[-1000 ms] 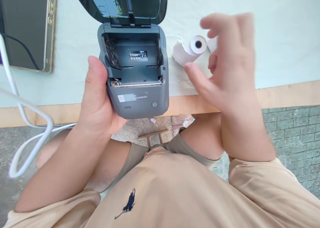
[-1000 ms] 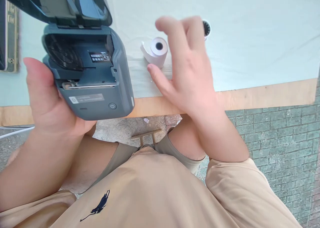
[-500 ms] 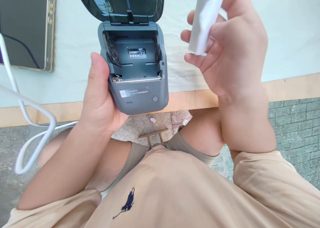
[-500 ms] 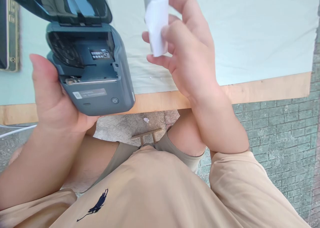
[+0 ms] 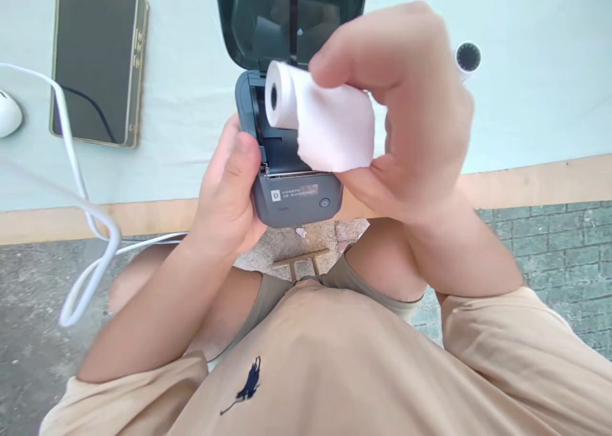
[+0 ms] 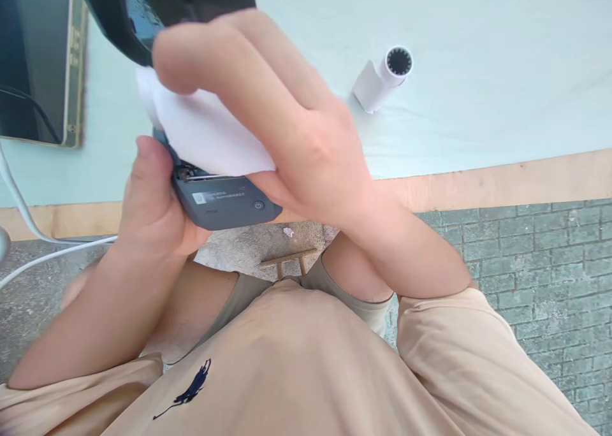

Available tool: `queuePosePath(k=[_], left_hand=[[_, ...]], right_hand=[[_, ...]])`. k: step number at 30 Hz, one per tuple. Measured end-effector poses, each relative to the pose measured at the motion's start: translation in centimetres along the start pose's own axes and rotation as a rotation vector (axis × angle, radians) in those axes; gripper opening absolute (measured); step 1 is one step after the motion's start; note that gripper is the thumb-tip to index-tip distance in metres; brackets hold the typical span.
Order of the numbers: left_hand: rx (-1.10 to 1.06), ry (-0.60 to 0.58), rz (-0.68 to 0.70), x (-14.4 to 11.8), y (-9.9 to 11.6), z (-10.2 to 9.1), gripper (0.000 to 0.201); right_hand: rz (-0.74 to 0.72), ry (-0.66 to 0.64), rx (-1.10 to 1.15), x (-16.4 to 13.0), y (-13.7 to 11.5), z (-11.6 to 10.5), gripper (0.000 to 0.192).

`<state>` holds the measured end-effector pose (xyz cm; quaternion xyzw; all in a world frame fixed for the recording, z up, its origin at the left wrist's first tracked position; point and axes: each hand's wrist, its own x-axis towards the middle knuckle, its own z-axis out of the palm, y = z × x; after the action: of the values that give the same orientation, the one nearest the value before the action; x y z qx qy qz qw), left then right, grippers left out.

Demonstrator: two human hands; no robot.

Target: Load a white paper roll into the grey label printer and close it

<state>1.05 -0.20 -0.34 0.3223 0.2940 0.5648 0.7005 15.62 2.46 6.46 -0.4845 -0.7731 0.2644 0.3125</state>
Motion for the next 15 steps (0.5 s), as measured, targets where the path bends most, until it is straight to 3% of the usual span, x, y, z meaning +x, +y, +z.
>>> queuePosePath(k=[2,3,7,13,15], left_hand=[[-0.014,-0.001,-0.021,-0.2,0.2,0.0,0.038],[-0.019,-0.003,-0.032,-0.3,0.3,0.0,0.036],[-0.005,-0.043,-0.023,-0.6,0.6,0.1,0.025],[0.011,-0.103,0.01,-0.1,0.3,-0.5,0.031],[0.004,-0.134,0.015,0.1,0.3,-0.9,0.04]], right_hand=[[-0.238,0.079,-0.136,-0.6,0.4,0.2,0.021],[-0.283,0.092,-0.182,-0.8,0.6,0.3,0.019],[-0.265,0.076,-0.256,-1.2,1.7,0.7,0.012],[-0.547,0.291,-0.313,-1.4,2.8,0.9,0.009],[-0.592,0.305,-0.289,-1.8,2.6,1.3,0.01]])
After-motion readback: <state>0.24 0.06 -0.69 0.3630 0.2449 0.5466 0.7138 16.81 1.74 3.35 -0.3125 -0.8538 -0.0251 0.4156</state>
